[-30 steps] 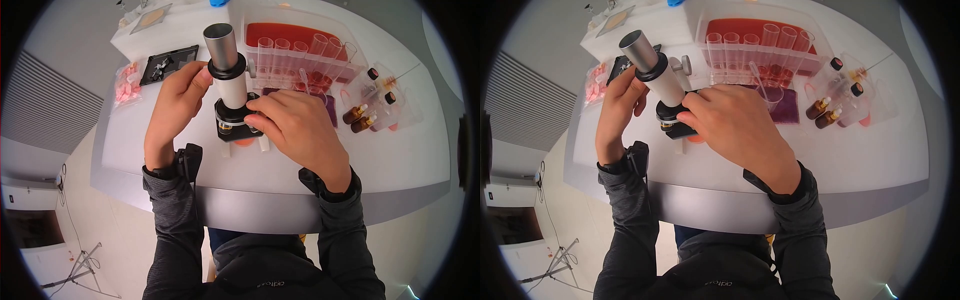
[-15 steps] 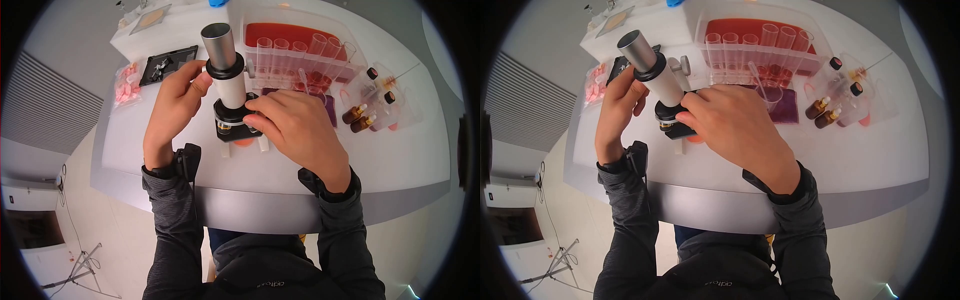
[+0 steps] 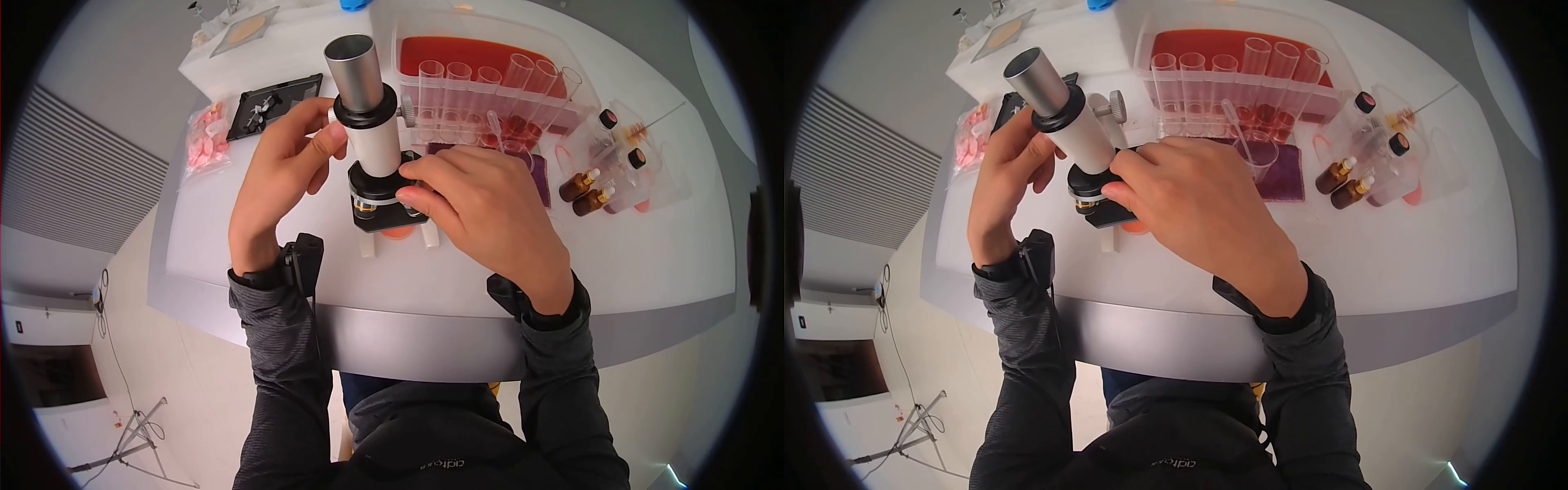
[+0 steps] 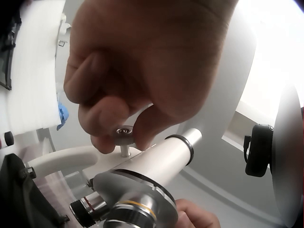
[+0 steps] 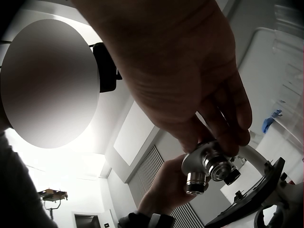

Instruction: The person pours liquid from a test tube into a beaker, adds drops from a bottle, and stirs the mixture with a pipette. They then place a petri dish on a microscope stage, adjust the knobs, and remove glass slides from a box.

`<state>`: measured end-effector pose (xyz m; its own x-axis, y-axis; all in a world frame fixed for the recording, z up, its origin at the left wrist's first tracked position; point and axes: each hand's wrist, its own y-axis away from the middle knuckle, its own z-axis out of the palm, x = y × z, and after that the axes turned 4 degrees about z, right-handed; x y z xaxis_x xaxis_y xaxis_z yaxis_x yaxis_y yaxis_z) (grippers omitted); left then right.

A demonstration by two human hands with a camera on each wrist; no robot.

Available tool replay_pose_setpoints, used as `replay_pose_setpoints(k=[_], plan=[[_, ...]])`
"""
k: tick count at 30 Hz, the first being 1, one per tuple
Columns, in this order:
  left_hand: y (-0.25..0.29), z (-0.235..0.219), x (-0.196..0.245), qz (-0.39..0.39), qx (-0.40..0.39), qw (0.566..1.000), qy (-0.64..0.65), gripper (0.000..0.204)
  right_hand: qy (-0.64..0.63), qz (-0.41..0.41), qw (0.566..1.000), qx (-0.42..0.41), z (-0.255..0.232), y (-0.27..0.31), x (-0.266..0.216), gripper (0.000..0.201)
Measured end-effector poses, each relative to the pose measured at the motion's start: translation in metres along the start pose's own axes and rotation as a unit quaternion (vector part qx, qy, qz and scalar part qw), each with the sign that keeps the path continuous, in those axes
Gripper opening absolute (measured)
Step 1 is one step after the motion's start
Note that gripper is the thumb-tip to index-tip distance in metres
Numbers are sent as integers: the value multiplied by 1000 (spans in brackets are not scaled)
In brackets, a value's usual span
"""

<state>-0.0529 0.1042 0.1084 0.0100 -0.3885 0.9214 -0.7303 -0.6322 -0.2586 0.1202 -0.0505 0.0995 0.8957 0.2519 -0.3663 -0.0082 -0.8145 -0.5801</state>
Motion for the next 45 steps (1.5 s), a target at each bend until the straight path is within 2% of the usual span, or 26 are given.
replay_pose_setpoints(k=[5, 8, 17, 23, 29, 41, 45], plan=[[-1, -3, -1, -23, -30, 999, -1, 29, 12, -14, 1000, 12, 2, 0, 1, 21], [-2, -3, -1, -46, -13, 999, -21, 28, 17, -18, 1000, 12, 2, 0, 1, 21], [0, -3, 0, 18, 25, 998, -52, 33, 26, -11, 1000, -2, 0, 1, 1, 21], [0, 0, 3, 14, 21, 997, -68, 30, 24, -10, 1000, -1, 0, 1, 1, 22], [-1, 1, 4, -24, 10, 997, -71, 36, 18, -9, 1000, 12, 2, 1, 3, 22], [-3, -2, -10, 33, 25, 997, -68, 33, 6, -7, 1000, 13, 2, 1, 3, 24], [-3, -4, -10, 14, 19, 995, -92, 36, 6, -10, 1000, 11, 2, 1, 3, 25]])
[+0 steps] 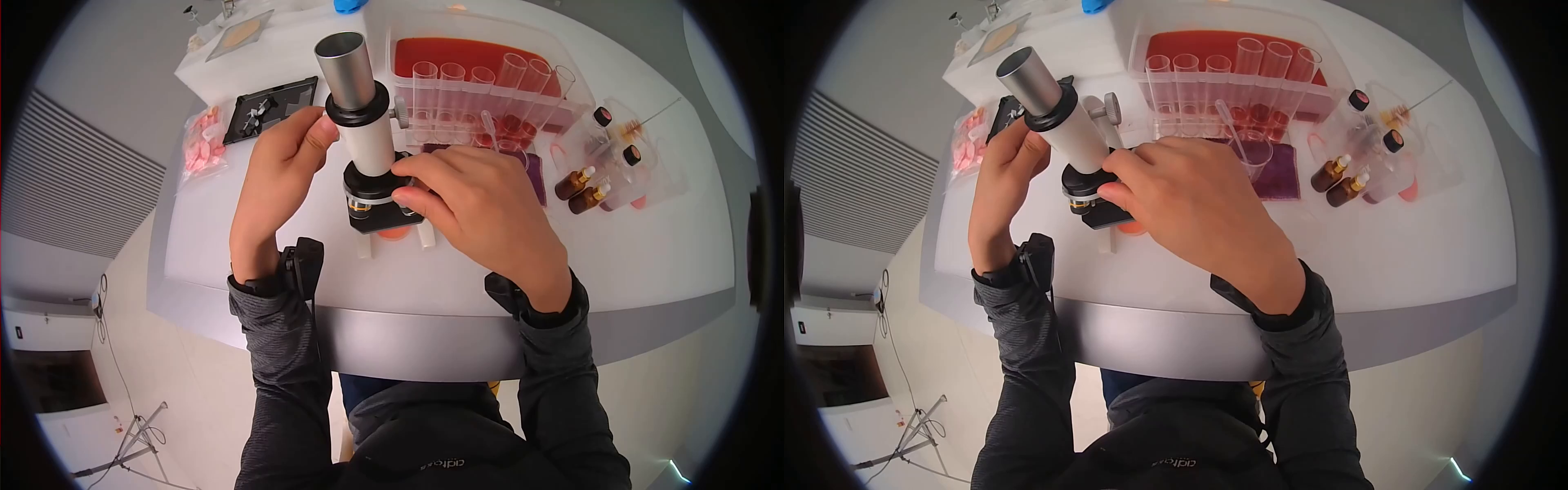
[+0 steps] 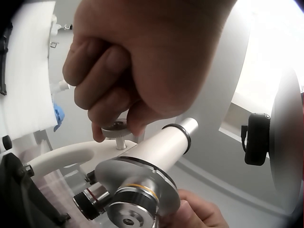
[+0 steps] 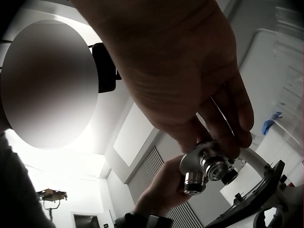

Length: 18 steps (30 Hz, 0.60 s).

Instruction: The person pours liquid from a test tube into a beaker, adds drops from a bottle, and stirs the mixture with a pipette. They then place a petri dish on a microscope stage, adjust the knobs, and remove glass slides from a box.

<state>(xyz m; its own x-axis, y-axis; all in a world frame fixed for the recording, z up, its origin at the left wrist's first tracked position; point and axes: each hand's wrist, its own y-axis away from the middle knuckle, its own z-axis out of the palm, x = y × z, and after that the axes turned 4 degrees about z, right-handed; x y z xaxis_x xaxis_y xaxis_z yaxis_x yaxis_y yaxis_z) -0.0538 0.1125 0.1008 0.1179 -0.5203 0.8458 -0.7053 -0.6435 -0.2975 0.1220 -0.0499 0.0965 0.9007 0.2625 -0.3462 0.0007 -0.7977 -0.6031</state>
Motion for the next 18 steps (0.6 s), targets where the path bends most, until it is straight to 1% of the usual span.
replay_pose_setpoints(k=[2, 8, 11, 14, 17, 18], plan=[[0, -2, 2, -20, -2, 1000, -8, 38, 0, -1, 1000, 1, 0, 0, 0, 25], [2, -3, 11, -35, -6, 999, 15, 33, 9, 2, 1000, -14, -4, -1, -2, 25], [2, -1, 11, 1, 12, 1000, -17, 32, 17, -1, 1000, -9, -3, 0, -1, 25], [1, 3, 8, 39, 14, 999, 17, 31, 13, -7, 1000, -3, -3, -1, -2, 24], [0, 2, 7, 3, 12, 1000, -12, 28, 13, 0, 1000, -9, -4, -1, -2, 23], [0, 2, 7, -16, 6, 1000, -2, 28, 14, 1, 1000, -10, -4, -1, -2, 23]])
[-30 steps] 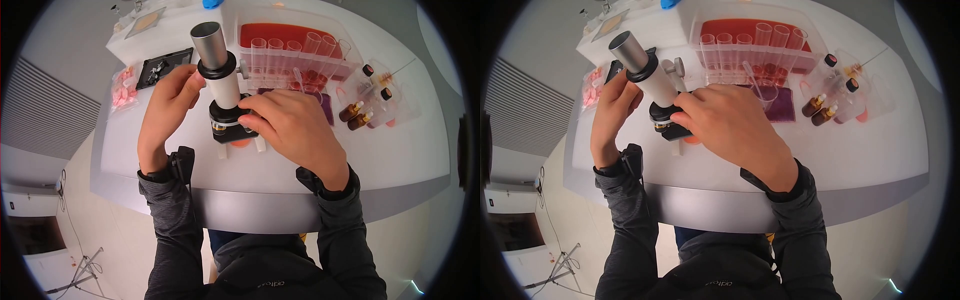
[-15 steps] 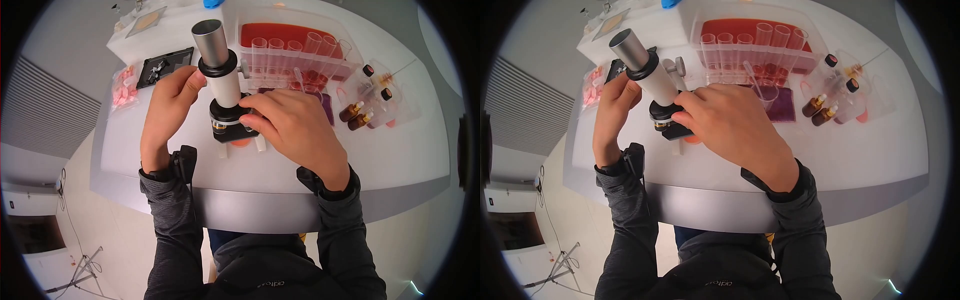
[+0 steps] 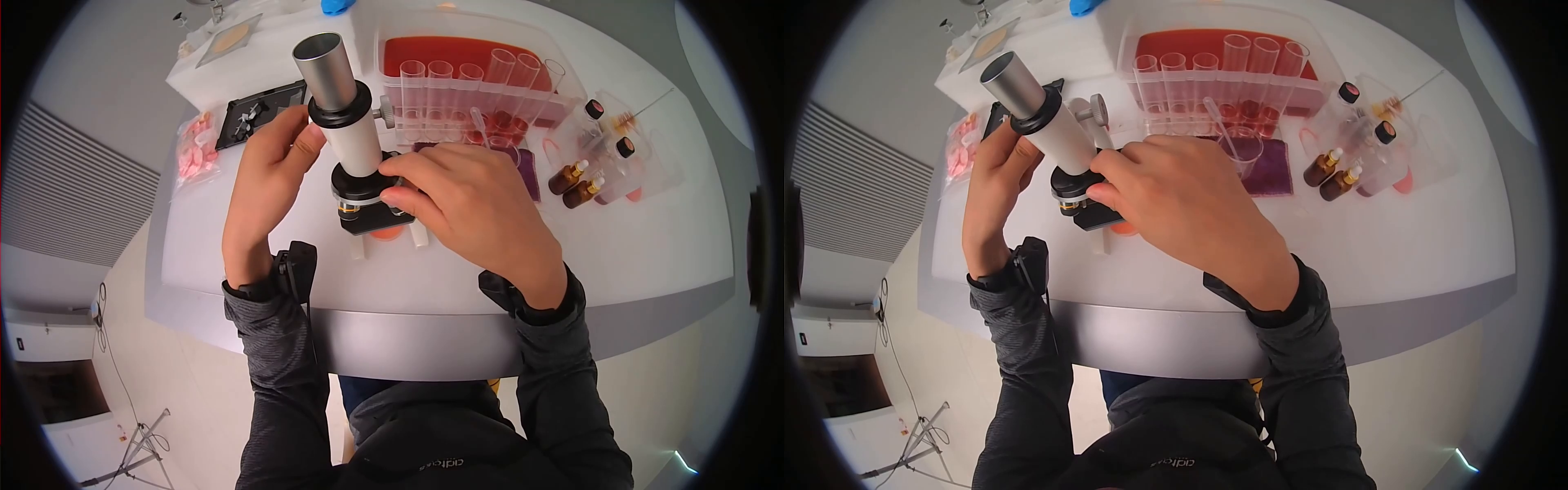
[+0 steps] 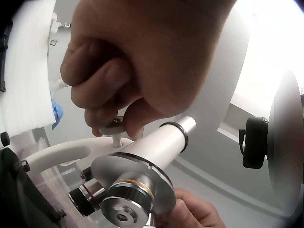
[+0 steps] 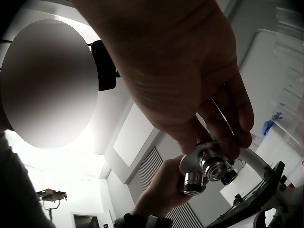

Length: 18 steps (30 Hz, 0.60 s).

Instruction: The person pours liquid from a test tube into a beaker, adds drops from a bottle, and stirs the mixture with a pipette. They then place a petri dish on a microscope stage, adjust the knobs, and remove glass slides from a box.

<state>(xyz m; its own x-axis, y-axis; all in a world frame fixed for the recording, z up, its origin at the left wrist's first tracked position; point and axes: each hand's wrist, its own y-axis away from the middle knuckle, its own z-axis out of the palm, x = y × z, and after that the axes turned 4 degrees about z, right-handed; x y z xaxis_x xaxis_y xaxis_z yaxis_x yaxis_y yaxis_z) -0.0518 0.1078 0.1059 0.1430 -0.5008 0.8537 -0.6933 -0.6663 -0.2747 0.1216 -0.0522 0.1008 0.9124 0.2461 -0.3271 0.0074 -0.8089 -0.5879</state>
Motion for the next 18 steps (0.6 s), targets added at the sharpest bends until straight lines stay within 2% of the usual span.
replay_pose_setpoints(k=[2, 8, 11, 14, 18], plan=[[0, -1, 1, -38, -12, 999, 20, 27, 1, 2, 1000, -1, 0, 0, 0, 23], [2, 5, 5, -19, 15, 999, 31, 31, 9, 3, 1000, -6, 0, 0, 1, 23], [1, -1, 8, -25, -4, 1000, -3, 33, -5, 2, 1000, 2, 2, 1, 1, 24], [2, -1, 15, -45, -4, 998, 32, 34, -6, -2, 1000, 5, 2, 0, 1, 24], [1, 2, 7, -9, 0, 999, 46, 30, -3, 2, 1000, 0, 2, 1, 1, 23]])
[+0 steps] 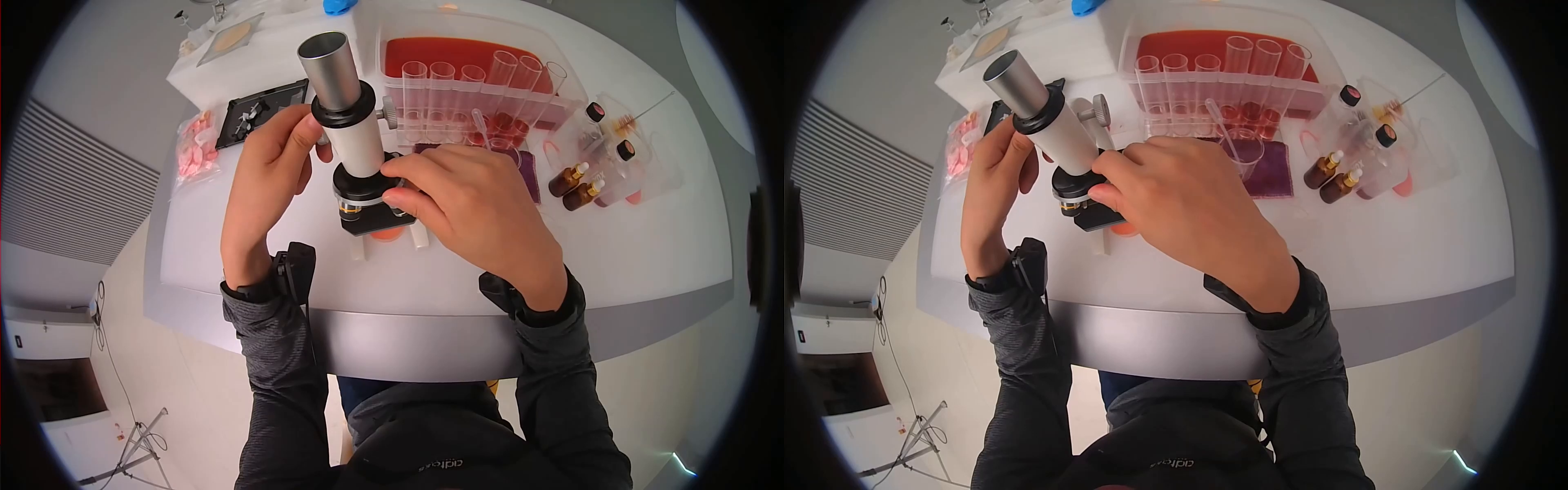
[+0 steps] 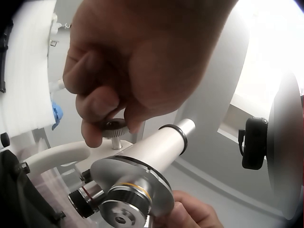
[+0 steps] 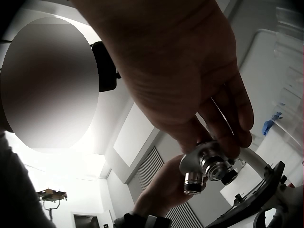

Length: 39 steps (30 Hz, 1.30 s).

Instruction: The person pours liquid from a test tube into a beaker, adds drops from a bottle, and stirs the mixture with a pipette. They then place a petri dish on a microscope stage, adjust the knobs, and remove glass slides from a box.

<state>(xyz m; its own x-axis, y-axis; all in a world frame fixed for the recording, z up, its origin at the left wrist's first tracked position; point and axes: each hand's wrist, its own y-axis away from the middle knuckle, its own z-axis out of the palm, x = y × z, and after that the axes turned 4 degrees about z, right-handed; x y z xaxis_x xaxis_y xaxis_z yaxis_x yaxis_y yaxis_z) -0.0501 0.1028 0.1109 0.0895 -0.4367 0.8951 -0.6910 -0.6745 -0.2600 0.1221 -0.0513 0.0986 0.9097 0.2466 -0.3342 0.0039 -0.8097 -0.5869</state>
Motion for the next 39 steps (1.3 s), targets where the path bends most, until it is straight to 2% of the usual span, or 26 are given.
replay_pose_setpoints(k=[5, 11, 14, 25, 29, 32, 39], plan=[[1, -3, -1, 40, -1, 999, -11, 28, 4, -4, 1000, 5, 0, 0, 0, 22], [3, 0, 3, 26, 29, 999, -8, 29, 6, 2, 1000, 6, 0, 1, 0, 20], [2, -2, 10, 0, 6, 1000, 6, 29, -6, -8, 1000, 9, 0, 0, 0, 20], [2, -2, -1, 41, 35, 998, -27, 33, -4, -8, 1000, 0, 0, 1, 1, 20], [2, 2, 8, 10, 48, 998, -39, 37, -3, -10, 1000, -2, 0, 1, 1, 20], [1, -4, 6, -38, 23, 999, -26, 25, 7, -7, 1000, -13, 0, 2, 1, 22], [2, -6, -3, 30, 24, 999, -6, 27, 14, -9, 1000, -10, 0, 2, 1, 20]])
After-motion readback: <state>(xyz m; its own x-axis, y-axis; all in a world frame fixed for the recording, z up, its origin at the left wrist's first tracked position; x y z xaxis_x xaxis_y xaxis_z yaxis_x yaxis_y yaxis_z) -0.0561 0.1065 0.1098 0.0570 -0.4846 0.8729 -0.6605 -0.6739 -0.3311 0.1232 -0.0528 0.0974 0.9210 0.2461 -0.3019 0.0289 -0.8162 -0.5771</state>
